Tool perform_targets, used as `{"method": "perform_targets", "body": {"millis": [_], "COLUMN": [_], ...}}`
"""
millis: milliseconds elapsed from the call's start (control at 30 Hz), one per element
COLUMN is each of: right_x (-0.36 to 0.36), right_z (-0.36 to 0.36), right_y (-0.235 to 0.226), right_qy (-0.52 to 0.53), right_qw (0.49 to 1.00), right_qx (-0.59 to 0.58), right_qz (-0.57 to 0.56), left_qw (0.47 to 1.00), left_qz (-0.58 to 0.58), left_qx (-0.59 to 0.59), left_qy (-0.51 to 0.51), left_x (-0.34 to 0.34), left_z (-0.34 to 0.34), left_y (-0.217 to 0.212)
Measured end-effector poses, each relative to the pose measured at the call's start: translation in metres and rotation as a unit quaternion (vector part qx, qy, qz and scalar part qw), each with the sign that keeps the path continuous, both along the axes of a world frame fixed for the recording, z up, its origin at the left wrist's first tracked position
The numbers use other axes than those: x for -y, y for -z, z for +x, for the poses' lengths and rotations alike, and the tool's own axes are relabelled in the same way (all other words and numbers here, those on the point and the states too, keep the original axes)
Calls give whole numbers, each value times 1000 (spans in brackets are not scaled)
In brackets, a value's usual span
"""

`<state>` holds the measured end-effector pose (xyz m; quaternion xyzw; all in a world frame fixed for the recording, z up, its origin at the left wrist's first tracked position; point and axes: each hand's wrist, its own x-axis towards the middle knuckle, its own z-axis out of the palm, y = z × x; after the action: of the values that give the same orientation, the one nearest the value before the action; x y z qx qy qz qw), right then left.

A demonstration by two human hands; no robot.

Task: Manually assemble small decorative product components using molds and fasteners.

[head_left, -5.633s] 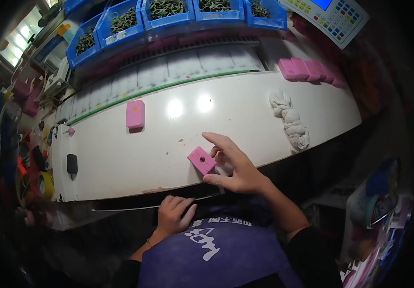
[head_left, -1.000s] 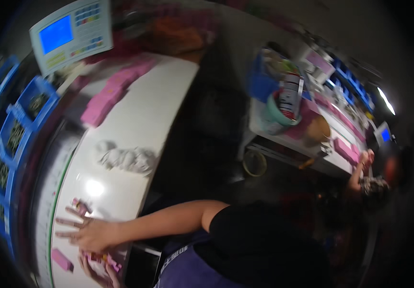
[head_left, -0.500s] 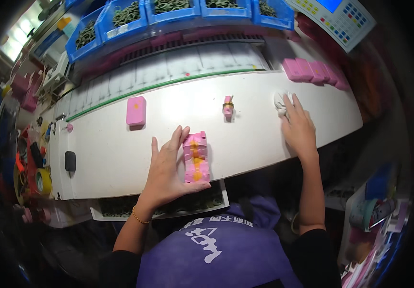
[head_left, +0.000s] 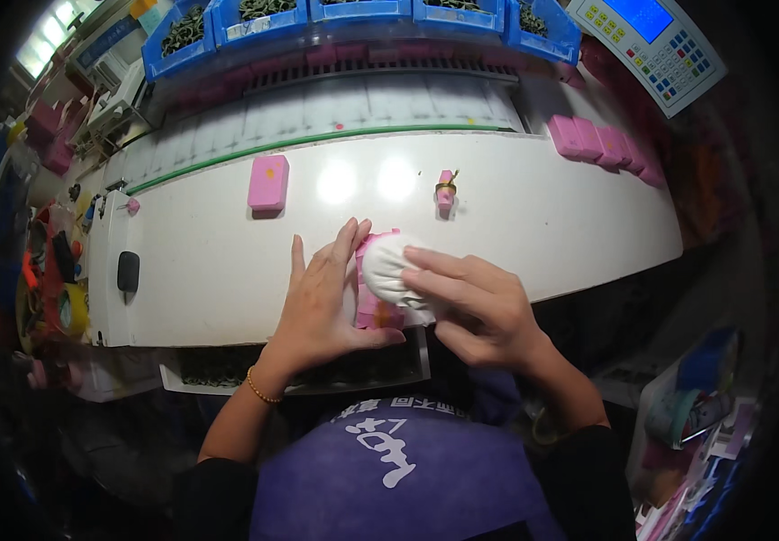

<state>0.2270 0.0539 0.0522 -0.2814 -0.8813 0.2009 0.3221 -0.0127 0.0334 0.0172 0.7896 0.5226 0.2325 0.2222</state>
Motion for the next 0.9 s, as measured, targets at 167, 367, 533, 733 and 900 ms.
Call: {"method": "perform_targets", "body": {"millis": [167,367,533,733,900], "right_x": [18,-3,-37,-75,-95], "right_z": [0,70,86,43,17], "right_y": [-1,3,21,36,54], "right_qy": [-55,152,308,176,183], "right_qw": [992,985,930,984,969], "right_qx": [47,-78,197,3,-31], "right_qz": [-99,-11,42,-16,-163], "left_qw": [1000,990,971,967,970], "left_qz": [-10,92,149,140,144], "left_qx": [25,104,179,205,188], "left_qy": [10,22,51,61,-45], "left_x": [1,-6,-10,8,18], "left_z": [0,2,2,2,25], "left_y": [-7,-15,-9,-2,8]}}
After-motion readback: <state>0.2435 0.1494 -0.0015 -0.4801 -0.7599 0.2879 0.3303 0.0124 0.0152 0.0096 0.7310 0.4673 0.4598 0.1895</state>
